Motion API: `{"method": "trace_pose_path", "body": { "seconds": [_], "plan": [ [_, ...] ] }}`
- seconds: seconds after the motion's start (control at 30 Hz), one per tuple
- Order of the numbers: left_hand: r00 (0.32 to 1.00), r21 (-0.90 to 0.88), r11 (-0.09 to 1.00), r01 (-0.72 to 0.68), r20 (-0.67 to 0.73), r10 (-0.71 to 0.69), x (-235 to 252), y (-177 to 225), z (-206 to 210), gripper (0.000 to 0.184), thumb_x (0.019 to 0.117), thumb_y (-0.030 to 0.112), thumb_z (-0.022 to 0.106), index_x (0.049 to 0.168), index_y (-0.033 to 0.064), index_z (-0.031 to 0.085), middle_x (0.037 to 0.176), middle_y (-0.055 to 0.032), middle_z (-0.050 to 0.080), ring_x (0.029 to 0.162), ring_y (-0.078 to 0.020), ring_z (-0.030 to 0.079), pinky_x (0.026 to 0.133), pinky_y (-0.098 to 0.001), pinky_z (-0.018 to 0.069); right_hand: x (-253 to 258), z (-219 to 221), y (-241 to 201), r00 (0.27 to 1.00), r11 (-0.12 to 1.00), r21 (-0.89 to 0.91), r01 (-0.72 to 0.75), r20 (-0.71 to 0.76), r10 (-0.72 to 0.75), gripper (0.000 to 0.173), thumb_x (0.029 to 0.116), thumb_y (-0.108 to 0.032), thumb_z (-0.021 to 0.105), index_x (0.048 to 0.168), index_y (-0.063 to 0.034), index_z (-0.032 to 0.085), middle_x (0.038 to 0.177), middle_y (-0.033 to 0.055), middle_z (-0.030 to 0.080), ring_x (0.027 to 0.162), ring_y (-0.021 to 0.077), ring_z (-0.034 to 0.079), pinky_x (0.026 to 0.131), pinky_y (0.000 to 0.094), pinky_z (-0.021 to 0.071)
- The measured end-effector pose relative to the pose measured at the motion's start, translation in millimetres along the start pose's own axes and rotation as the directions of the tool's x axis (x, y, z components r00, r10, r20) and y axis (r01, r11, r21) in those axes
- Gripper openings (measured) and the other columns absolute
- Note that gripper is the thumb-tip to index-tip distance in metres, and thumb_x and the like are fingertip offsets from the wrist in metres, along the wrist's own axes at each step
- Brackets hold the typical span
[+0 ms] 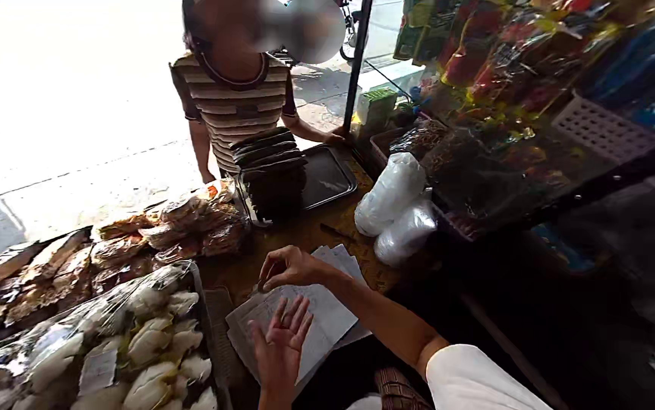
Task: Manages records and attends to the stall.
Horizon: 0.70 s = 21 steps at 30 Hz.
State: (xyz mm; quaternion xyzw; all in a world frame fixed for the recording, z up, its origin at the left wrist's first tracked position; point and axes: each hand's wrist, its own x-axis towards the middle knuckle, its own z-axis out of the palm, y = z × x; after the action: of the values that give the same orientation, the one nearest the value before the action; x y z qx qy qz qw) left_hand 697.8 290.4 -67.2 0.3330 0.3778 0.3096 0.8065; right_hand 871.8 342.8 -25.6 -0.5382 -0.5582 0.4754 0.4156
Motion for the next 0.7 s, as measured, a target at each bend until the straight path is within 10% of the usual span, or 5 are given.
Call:
{"method": "trace_pose_path", "body": {
  "seconds": [0.13,0.27,0.47,0.6,0.7],
  "plan": [
    [0.980,-0.315,0.930,0.191,0.108,-0.165,-4,15,47,0.061,0.1123,0.040,0.008,0.114,0.0084,0.061,0.092,-0.0033,0.078,0.081,-0.0141,0.077,0.070,-0.0294,0.0649,-102,-3,-52,0.996,0.904,-0.425,0.034,-0.058,-0.064,0.025,0.0915,-0.003,0.071,0.113,0.0091,0.071,0.107,0.0270,0.069,0.100,0.0376,0.067,0.092,0.0481,0.0519],
    [0.924,-0.197,0.917,0.346,0.239,-0.298,11,-10,47,0.052,0.1135,0.025,0.015,0.105,0.0091,0.063,0.059,0.0109,0.056,0.045,0.0053,0.050,0.044,-0.0084,0.0430,-202,-88,-84,0.862,0.512,-0.794,-0.328,-0.473,-0.181,0.020,0.0960,-0.010,0.069,0.112,-0.0010,0.075,0.112,0.0193,0.069,0.104,0.0352,0.068,0.089,0.0472,0.0575],
    [0.989,0.336,0.940,-0.058,0.151,0.007,26,-21,38,0.044,0.1113,0.011,0.021,0.106,0.0023,0.064,0.053,0.0135,0.041,0.040,0.0055,0.034,0.040,-0.0096,0.0302,-305,-192,-96,0.820,-0.159,-0.814,-0.559,-0.571,0.045,0.023,0.0970,-0.007,0.066,0.085,0.0120,0.069,0.100,0.0317,0.067,0.105,0.0509,0.063,0.093,0.0614,0.0451],
    [0.890,0.918,0.150,-0.366,0.299,0.344,61,-33,35,0.041,0.1094,0.011,0.031,0.125,-0.0093,0.063,0.093,-0.0296,0.068,0.085,-0.0421,0.067,0.080,-0.0571,0.0489,-313,-195,-74,0.872,-0.206,-0.848,-0.488,-0.480,-0.092,0.023,0.0961,-0.001,0.062,0.077,0.0117,0.064,0.092,0.0289,0.067,0.098,0.0479,0.065,0.082,0.0569,0.0489],
    [0.894,0.943,-0.085,-0.322,0.332,0.302,81,-55,28,0.043,0.1104,0.015,0.031,0.136,-0.0029,0.060,0.104,-0.0351,0.069,0.097,-0.0566,0.068,0.080,-0.0710,0.0476,-315,-191,-75,0.869,-0.224,-0.840,-0.495,-0.482,-0.114,0.026,0.0980,-0.002,0.058,0.076,0.0105,0.064,0.091,0.0267,0.067,0.097,0.0456,0.065,0.080,0.0542,0.0480]
  ]
}}
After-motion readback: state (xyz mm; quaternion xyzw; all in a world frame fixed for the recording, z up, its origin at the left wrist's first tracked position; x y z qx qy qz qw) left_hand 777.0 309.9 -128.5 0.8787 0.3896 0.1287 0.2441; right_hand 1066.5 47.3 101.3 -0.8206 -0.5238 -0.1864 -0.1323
